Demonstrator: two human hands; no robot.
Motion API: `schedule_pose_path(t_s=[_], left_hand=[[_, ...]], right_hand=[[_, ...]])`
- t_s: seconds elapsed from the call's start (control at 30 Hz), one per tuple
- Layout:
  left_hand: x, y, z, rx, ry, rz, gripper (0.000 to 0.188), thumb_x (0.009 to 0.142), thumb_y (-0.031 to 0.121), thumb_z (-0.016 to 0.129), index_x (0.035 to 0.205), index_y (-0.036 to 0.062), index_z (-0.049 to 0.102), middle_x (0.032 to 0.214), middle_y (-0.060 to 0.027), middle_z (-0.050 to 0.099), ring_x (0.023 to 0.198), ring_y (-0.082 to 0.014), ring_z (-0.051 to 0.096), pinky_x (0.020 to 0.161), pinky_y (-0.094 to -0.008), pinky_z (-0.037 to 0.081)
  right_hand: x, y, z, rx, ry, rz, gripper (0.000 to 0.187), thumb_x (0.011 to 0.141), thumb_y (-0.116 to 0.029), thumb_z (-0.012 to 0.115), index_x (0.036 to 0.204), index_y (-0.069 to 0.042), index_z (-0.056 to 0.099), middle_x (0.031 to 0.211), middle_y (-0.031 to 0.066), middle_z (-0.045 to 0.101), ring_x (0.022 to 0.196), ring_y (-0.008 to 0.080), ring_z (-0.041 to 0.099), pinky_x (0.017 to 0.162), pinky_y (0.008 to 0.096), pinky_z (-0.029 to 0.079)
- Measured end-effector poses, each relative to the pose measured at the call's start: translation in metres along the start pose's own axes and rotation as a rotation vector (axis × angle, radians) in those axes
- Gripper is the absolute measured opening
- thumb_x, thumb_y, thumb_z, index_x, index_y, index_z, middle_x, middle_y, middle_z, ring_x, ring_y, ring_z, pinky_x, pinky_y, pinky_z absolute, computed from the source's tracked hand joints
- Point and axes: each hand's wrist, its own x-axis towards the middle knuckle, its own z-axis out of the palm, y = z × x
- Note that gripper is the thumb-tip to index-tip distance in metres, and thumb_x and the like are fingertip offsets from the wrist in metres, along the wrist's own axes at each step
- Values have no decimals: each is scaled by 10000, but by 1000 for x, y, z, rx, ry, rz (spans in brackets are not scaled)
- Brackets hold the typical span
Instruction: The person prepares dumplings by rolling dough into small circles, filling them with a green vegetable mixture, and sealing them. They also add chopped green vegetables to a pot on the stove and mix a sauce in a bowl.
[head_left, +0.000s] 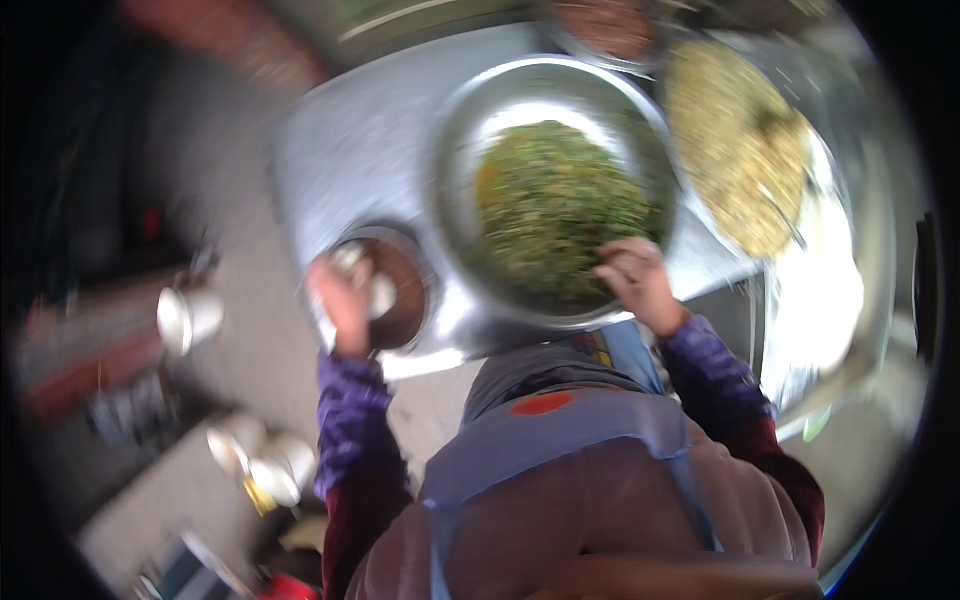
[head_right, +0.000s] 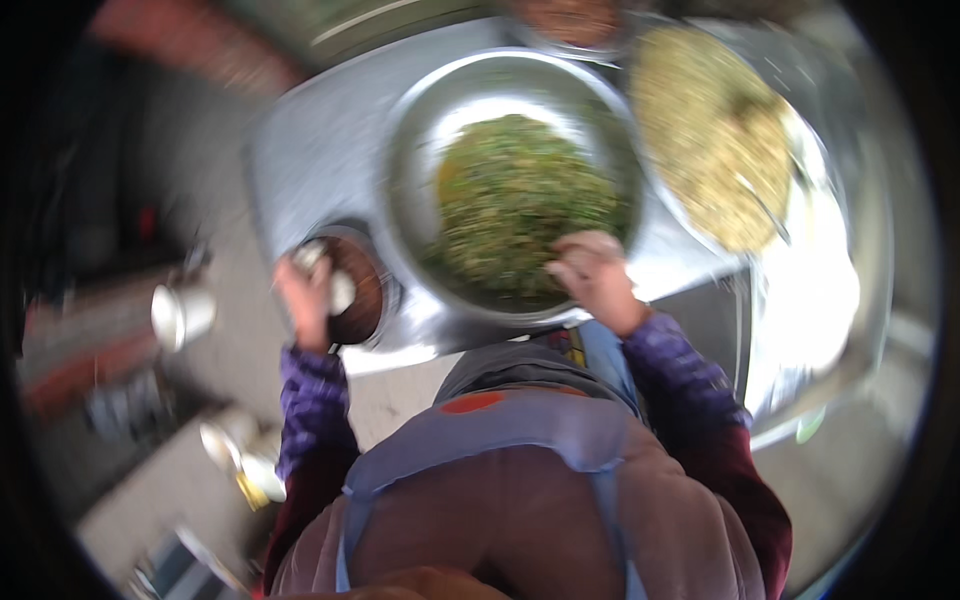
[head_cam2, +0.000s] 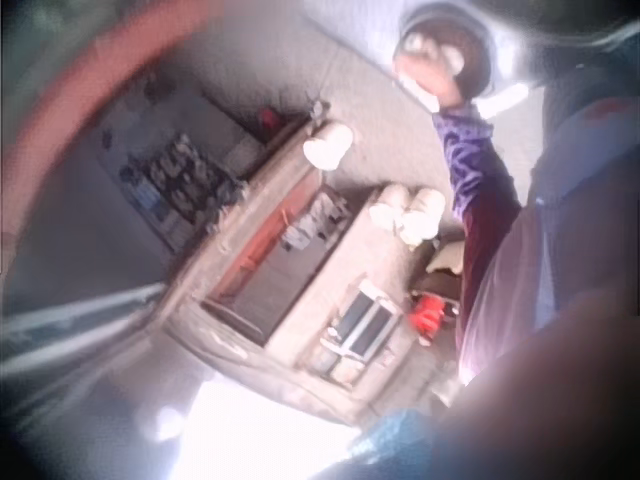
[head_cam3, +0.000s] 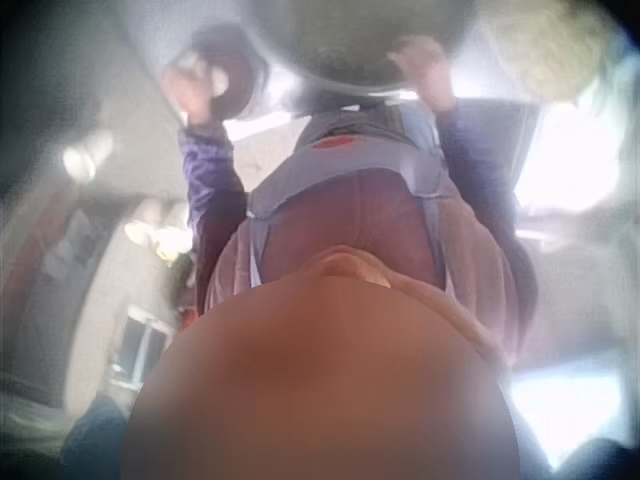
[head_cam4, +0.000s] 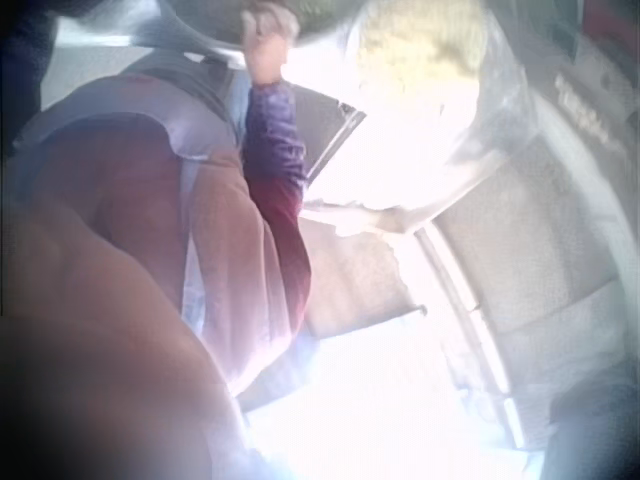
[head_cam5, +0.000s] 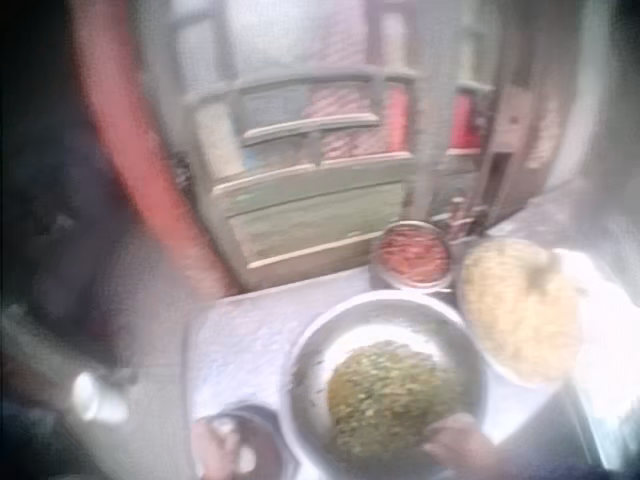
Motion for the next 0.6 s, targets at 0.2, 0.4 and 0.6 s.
schedule_pose_path(t_s=[0.2,0.4,0.6], left_hand=[[-23,-22,-20,166,-34,63,476,866,377,585,782,-91,601,686,-261,575,586,-371,530,567,-491,420],[9,15,-29,973,-8,466,280,928,217,498,1084,31,638,942,-116,661,848,-276,618,693,-352,495],[-43,254,-13,-187,149,360,410,958,368,432,1017,13,628,987,-160,636,919,-300,586,825,-430,433]], right_hand=[[-5,17,5,-79,144,-108,132,769,-218,632,818,-97,648,801,54,604,881,279,572,810,423,463],[-39,28,-51,-251,255,-15,364,776,-244,613,1113,-108,636,1262,157,498,1235,311,417,1039,487,314],[-309,212,-219,397,664,910,254,802,0,579,1050,-25,625,1122,157,599,1028,281,583,872,381,484]])
